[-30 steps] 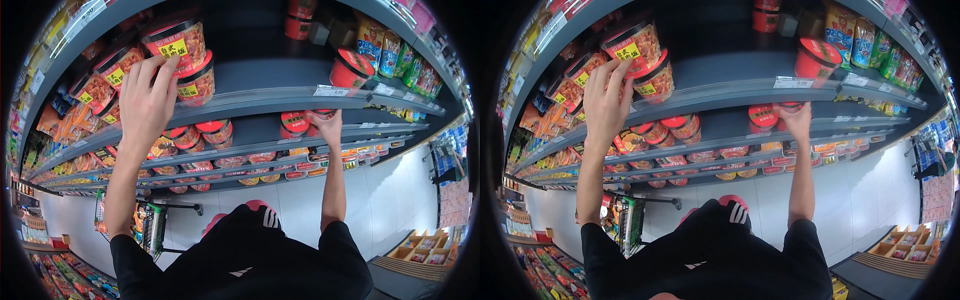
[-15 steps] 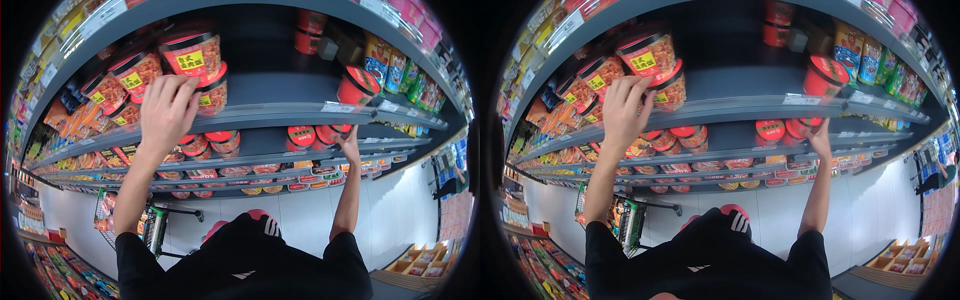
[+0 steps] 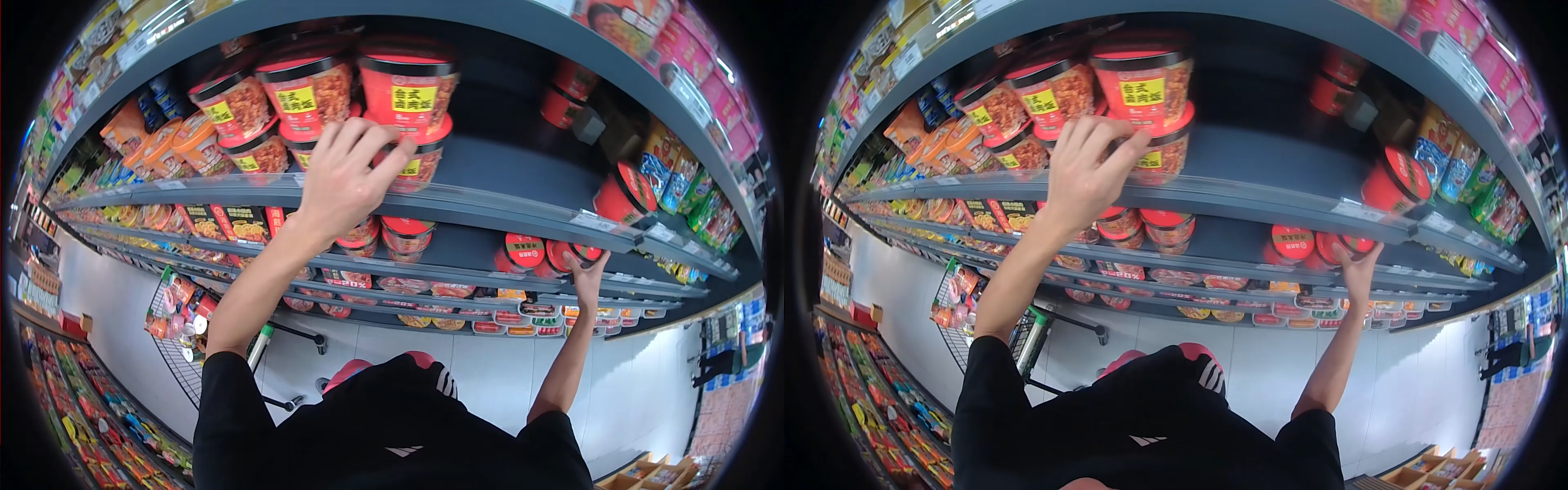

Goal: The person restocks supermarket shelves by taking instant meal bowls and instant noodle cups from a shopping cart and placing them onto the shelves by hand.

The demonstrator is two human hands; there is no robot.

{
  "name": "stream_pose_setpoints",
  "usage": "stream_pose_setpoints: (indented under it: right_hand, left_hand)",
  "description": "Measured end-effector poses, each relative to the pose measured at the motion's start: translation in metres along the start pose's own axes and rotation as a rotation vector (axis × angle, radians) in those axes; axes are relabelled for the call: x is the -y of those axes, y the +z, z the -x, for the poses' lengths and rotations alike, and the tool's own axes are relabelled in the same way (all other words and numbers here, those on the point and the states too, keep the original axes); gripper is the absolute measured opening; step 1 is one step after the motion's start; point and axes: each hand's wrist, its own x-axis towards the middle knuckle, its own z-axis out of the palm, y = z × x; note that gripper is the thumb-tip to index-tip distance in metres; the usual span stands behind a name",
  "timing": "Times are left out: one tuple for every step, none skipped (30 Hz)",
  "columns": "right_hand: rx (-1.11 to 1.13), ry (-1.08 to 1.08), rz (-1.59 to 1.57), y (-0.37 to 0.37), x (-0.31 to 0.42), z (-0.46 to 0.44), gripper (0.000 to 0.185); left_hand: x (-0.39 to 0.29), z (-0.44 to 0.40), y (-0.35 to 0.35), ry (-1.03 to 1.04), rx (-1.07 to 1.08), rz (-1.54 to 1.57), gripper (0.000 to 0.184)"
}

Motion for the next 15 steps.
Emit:
stream_pose_setpoints:
  right_hand:
    - [0.035,0.009,-0.003,-0.002,-0.003,-0.002,0.1]
    - [0.019,-0.001,-0.01,-0.003,-0.008,0.0,0.103]
    - [0.004,-0.013,-0.018,-0.001,-0.007,0.003,0.105]
    - [-0.011,-0.023,-0.027,0.002,-0.006,0.006,0.108]
    - [-0.005,0.013,0.008,0.002,-0.004,0.011,0.116]
    - [-0.067,-0.008,0.044,0.009,0.005,0.021,0.114]
    - [-0.12,-0.015,0.141,0.017,0.014,0.032,0.111]
    - [-0.17,-0.026,0.235,0.024,0.023,0.045,0.108]
    - [-0.198,-0.092,0.316,0.033,0.03,0.061,0.102]
    - [-0.224,-0.161,0.392,0.043,0.037,0.077,0.097]
    - [-0.228,-0.148,0.41,0.056,0.052,0.095,0.089]
    - [-0.23,-0.136,0.428,0.07,0.065,0.112,0.082]
    - [-0.229,-0.13,0.421,0.084,0.07,0.129,0.074]
    - [-0.229,-0.123,0.415,0.098,0.075,0.143,0.067]
    - [-0.308,-0.198,0.414,0.116,0.076,0.154,0.039]
  left_hand:
    - [0.0,0.001,0.002,-0.004,-0.02,0.005,0.034]
    - [0.001,0.003,0.002,-0.008,-0.04,0.009,0.035]
    - [0.0,0.005,0.001,-0.025,-0.055,0.044,0.035]
    - [-0.002,0.007,-0.004,-0.039,-0.095,0.08,0.035]
    - [-0.006,0.009,-0.011,-0.054,-0.134,0.115,0.035]
    - [-0.008,0.015,-0.019,-0.07,-0.171,0.149,0.034]
    - [-0.01,0.028,-0.028,-0.097,-0.176,0.189,0.034]
    - [-0.015,0.046,-0.035,-0.125,-0.18,0.225,0.034]
    - [-0.019,0.066,-0.044,-0.159,-0.182,0.256,0.035]
    - [-0.023,0.086,-0.053,-0.243,-0.165,0.266,0.035]
    - [-0.027,0.108,-0.063,-0.33,-0.149,0.272,0.037]
    - [-0.031,0.131,-0.072,-0.418,-0.133,0.275,0.039]
    - [-0.033,0.157,-0.08,-0.545,-0.112,0.275,0.038]
    - [-0.036,0.185,-0.087,-0.673,-0.094,0.275,0.038]
    - [-0.039,0.21,-0.097,-0.8,-0.082,0.274,0.037]
